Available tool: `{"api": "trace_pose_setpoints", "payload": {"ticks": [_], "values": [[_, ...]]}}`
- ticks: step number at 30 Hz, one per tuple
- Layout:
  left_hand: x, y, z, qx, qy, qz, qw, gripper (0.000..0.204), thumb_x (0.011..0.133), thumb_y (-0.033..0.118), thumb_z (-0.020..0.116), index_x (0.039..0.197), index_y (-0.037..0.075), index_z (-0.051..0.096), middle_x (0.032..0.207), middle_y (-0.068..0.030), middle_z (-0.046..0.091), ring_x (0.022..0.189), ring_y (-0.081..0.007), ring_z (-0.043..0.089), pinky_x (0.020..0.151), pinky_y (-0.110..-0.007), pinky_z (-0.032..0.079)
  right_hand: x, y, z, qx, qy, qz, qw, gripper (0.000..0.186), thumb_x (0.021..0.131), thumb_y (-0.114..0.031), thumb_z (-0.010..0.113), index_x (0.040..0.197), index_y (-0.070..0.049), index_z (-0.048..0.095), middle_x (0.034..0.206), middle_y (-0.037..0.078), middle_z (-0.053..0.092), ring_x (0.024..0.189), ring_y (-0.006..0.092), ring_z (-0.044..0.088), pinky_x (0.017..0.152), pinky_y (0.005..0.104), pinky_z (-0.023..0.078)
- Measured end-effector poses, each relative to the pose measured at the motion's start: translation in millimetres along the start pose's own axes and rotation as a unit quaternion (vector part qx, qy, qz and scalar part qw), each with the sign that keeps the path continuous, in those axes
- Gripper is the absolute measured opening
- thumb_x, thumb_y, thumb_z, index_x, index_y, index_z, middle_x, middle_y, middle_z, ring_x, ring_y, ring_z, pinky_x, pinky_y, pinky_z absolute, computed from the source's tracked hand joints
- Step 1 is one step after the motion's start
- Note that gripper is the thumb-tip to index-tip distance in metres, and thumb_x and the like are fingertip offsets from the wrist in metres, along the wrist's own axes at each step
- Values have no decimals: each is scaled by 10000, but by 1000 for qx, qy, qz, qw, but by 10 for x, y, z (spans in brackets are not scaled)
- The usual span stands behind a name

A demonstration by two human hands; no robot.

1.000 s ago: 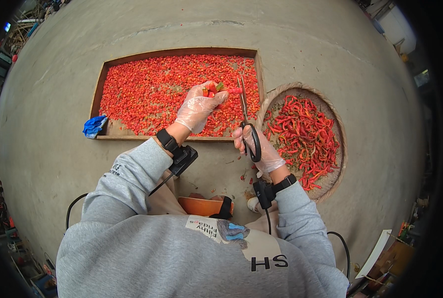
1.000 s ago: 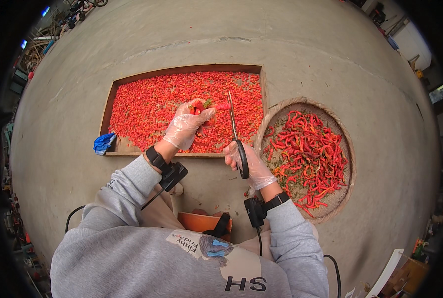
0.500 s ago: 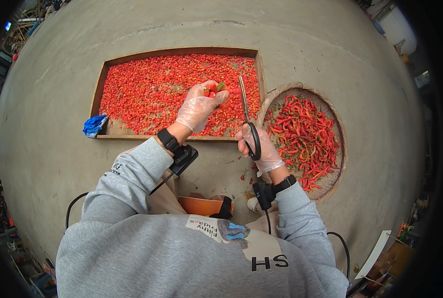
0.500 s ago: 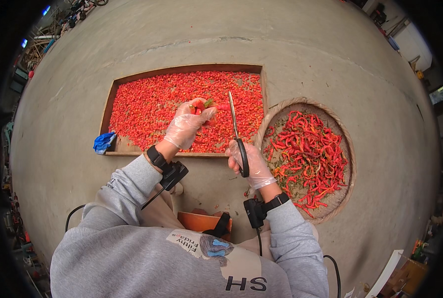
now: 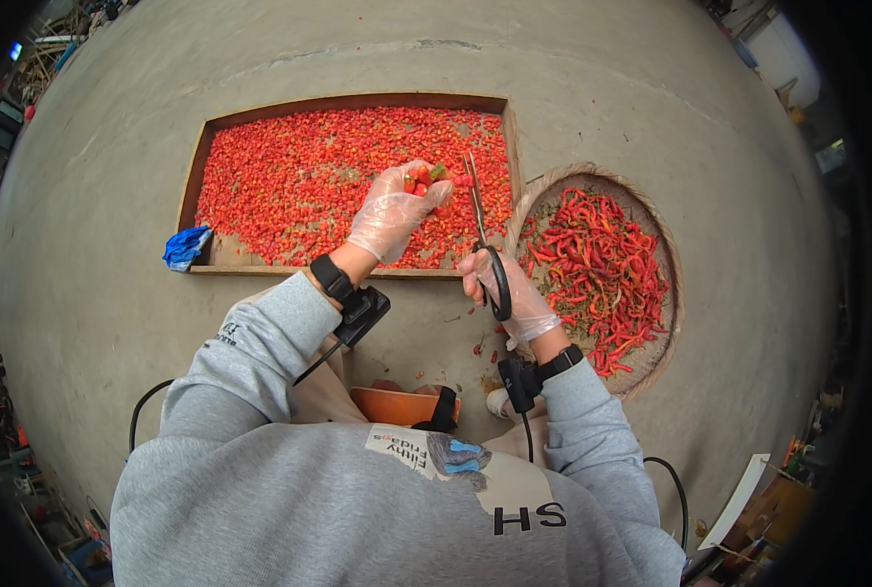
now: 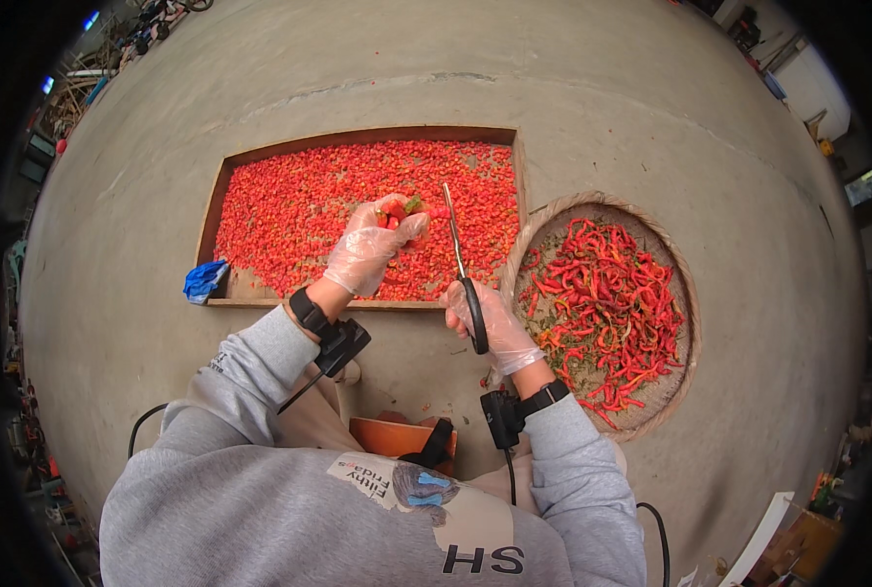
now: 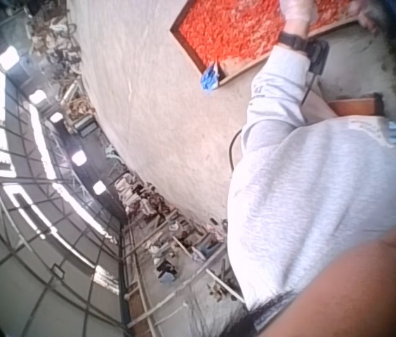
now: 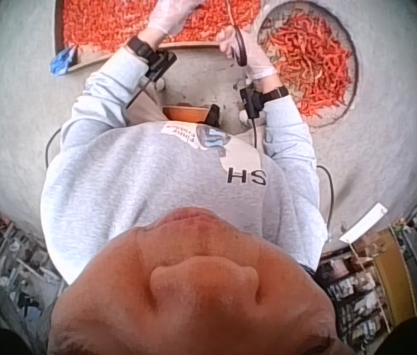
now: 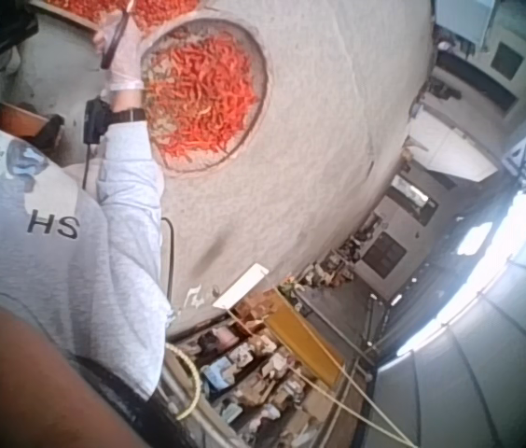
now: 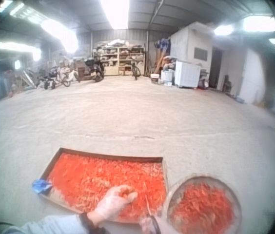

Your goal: The person uses scissors to trim the stems off red chili peppers and cuts them into small pieces, placing the pieces into a wooden tray. The stems are discarded into a woven basket.

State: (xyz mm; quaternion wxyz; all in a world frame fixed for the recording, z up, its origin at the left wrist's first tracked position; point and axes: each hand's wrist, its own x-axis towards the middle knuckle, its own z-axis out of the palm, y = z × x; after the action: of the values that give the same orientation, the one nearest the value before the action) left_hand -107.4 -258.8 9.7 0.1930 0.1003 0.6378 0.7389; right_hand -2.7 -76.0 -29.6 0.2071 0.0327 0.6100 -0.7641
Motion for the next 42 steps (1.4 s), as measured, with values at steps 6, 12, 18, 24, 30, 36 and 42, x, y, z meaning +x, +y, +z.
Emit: {"api": "trace_pose_setpoints", "payload": {"ticks": [6, 12, 18, 24, 30, 36, 42], "values": [[-33, 74, -18, 31, 9, -45, 998, 295, 870, 312, 661, 954, 36, 600, 858, -38, 665, 683, -87, 580, 577, -234, 464, -14, -52, 24, -9, 43, -10, 999, 431, 927, -510, 491, 918, -84, 552, 685, -24, 524, 599, 56, 471, 552, 189, 392], [-26, 19, -20, -23, 24, -62, 998, 283, 868, 282, 651, 969, 29, 572, 840, -59, 670, 604, -97, 570, 494, -231, 449, -18, -69, 42, 7, 59, -17, 998, 398, 932, -482, 505, 899, -87, 545, 680, -23, 525, 591, 54, 477, 529, 190, 393], [-13, -6, -19, -31, 51, -48, 997, 198, 875, 223, 645, 925, 42, 582, 786, -74, 669, 547, -105, 584, 428, -233, 448, -32, -76, 6, 5, 67, 30, 997, 389, 924, -458, 536, 889, -71, 552, 664, -4, 546, 566, 60, 502, 492, 189, 393], [-30, 33, -50, -33, 83, -34, 995, 223, 872, 239, 643, 935, 41, 561, 780, -61, 666, 546, -105, 560, 481, -233, 439, -21, -6, -13, 40, 25, 15, 999, 480, 900, -531, 521, 983, -59, 553, 756, -3, 581, 637, 50, 524, 581, 198, 426], [-20, 13, -4, -28, 67, -23, 997, 191, 881, 216, 628, 919, 44, 552, 778, -60, 663, 534, -91, 542, 469, -227, 425, -6, 31, 39, 51, -15, -1, 999, 514, 884, -571, 499, 1015, -76, 540, 810, -18, 580, 692, 42, 524, 645, 203, 431], [-62, 30, 44, -15, 41, -41, 998, 202, 884, 227, 633, 934, 49, 551, 783, -46, 653, 518, -76, 510, 459, -216, 406, 14, -60, 46, 26, 19, 9, 999, 471, 912, -526, 500, 948, -60, 558, 734, -4, 569, 626, 49, 510, 566, 198, 424], [-74, 53, 24, -20, 51, -34, 998, 223, 883, 255, 643, 931, 59, 547, 785, -45, 655, 526, -76, 517, 463, -220, 413, 6, -57, 45, -7, 59, 28, 998, 457, 917, -509, 510, 932, -56, 566, 710, 9, 573, 595, 55, 503, 533, 194, 416]]}}
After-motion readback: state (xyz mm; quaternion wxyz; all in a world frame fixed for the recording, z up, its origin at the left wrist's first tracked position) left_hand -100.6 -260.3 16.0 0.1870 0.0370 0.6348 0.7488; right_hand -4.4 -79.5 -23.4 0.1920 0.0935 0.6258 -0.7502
